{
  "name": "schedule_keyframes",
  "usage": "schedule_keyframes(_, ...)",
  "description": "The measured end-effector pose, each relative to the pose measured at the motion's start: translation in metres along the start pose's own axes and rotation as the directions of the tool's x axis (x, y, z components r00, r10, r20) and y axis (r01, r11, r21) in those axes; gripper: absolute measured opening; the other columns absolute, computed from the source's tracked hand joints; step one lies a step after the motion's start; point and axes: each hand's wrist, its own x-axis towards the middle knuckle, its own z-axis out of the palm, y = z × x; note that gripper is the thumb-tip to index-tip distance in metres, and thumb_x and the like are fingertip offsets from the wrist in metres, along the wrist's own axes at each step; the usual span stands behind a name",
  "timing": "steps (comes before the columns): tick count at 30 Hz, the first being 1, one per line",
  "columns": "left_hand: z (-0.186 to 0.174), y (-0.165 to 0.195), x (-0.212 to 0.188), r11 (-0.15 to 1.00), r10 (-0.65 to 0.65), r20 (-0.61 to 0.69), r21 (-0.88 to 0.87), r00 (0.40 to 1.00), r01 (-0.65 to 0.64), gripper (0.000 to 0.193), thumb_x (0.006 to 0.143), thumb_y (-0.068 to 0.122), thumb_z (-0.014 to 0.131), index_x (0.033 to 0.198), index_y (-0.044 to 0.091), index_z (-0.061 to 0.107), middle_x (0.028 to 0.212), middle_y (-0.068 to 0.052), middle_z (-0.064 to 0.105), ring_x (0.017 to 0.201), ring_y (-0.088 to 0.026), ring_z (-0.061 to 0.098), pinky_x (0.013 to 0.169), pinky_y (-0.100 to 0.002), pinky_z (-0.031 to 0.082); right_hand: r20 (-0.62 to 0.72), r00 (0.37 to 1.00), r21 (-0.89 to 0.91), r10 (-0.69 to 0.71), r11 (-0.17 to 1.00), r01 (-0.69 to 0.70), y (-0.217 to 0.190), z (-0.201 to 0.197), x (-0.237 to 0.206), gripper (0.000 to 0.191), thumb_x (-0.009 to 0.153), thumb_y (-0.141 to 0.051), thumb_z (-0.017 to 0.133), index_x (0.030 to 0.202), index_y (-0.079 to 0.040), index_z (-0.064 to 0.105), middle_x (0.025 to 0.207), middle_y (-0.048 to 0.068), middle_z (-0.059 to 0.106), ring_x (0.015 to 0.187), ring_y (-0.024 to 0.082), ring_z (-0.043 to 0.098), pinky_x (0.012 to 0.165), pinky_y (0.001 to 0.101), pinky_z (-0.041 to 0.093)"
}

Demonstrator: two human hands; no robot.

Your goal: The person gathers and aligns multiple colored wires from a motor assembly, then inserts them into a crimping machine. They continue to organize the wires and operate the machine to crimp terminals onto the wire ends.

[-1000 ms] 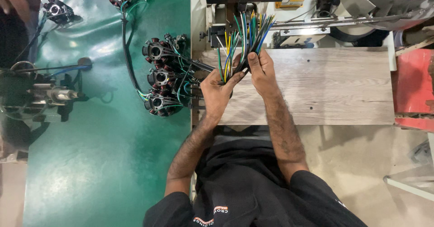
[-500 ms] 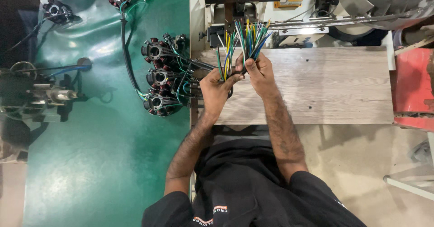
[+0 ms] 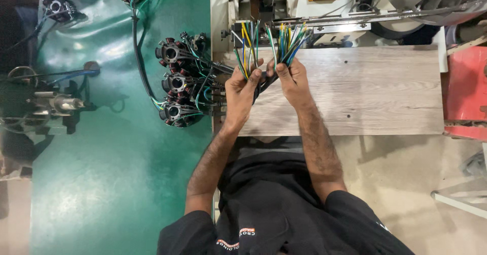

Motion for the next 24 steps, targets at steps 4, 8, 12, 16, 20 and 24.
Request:
schedule_keyframes(4, 0.003, 0.001, -0.005, 0.998, 0.069, 0.015, 0.004, 0.997, -0.069, 0.022, 0.098, -0.002, 0.073, 0.12, -0.006, 0.073, 0.118, -0.008, 0.071, 0.107, -0.014, 0.069, 0.099, -0.028, 0.054, -0.013, 1.0, -0.055, -0.011, 0.998, 0.01, -0.001, 0.004, 0.002, 0.028, 0.11, -0.03, 0.059, 0.111, -0.002, 0.061, 0.101, 0.0, 0.064, 0.092, 0.008, 0.058, 0.084, 0.0252, 0.05)
schedule_keyframes(8, 0.001, -0.003, -0.006, 0.993, 0.075, -0.015, 0.093, 0.997, -0.073, 0.023, 0.095, -0.006, 0.076, 0.118, -0.004, 0.075, 0.114, -0.007, 0.07, 0.103, -0.012, 0.067, 0.094, -0.026, 0.055, -0.006, 1.0, -0.117, -0.002, 0.993, 0.001, -0.005, 0.004, 0.003, 0.026, 0.112, -0.029, 0.06, 0.116, -0.003, 0.062, 0.103, -0.001, 0.065, 0.096, 0.007, 0.057, 0.087, 0.0246, 0.05)
schedule_keyframes(12, 0.0, -0.01, -0.006, 0.987, 0.099, 0.013, 0.128, 0.995, -0.099, 0.022, 0.093, -0.006, 0.079, 0.114, -0.003, 0.076, 0.109, -0.004, 0.068, 0.099, -0.009, 0.065, 0.09, -0.024, 0.055, -0.012, 1.0, -0.14, -0.004, 0.99, 0.002, -0.005, 0.004, 0.005, 0.027, 0.111, -0.028, 0.061, 0.118, -0.002, 0.064, 0.107, -0.001, 0.067, 0.098, 0.007, 0.058, 0.088, 0.0252, 0.05)
schedule_keyframes(16, 0.002, -0.011, -0.004, 0.992, 0.079, 0.022, 0.101, 0.997, -0.081, 0.022, 0.091, -0.005, 0.08, 0.112, -0.002, 0.076, 0.108, -0.003, 0.069, 0.099, -0.008, 0.065, 0.089, -0.023, 0.055, 0.034, 0.999, -0.163, 0.032, 0.986, -0.026, -0.006, -0.003, 0.004, 0.027, 0.111, -0.027, 0.061, 0.119, -0.002, 0.065, 0.106, -0.001, 0.067, 0.098, 0.007, 0.058, 0.088, 0.0254, 0.05)
schedule_keyframes(20, 0.004, -0.01, -0.003, 0.99, 0.038, 0.036, 0.133, 0.999, -0.042, 0.023, 0.089, -0.004, 0.08, 0.112, -0.002, 0.075, 0.107, -0.003, 0.071, 0.098, -0.007, 0.066, 0.088, -0.023, 0.055, 0.153, 0.976, -0.019, 0.153, 0.988, -0.152, -0.007, -0.017, 0.009, 0.03, 0.107, -0.029, 0.063, 0.118, -0.001, 0.066, 0.106, 0.0, 0.07, 0.098, 0.008, 0.062, 0.089, 0.0263, 0.053)
schedule_keyframes(24, 0.007, -0.016, -0.001, 0.981, 0.039, 0.04, 0.188, 0.998, -0.046, 0.019, 0.09, 0.001, 0.08, 0.109, -0.002, 0.076, 0.1, -0.002, 0.072, 0.092, -0.005, 0.063, 0.083, -0.02, 0.052, 0.222, 0.968, 0.094, 0.115, 0.986, -0.139, -0.006, -0.025, 0.007, 0.029, 0.108, -0.029, 0.064, 0.114, -0.001, 0.067, 0.113, 0.005, 0.069, 0.105, 0.013, 0.064, 0.094, 0.0292, 0.052)
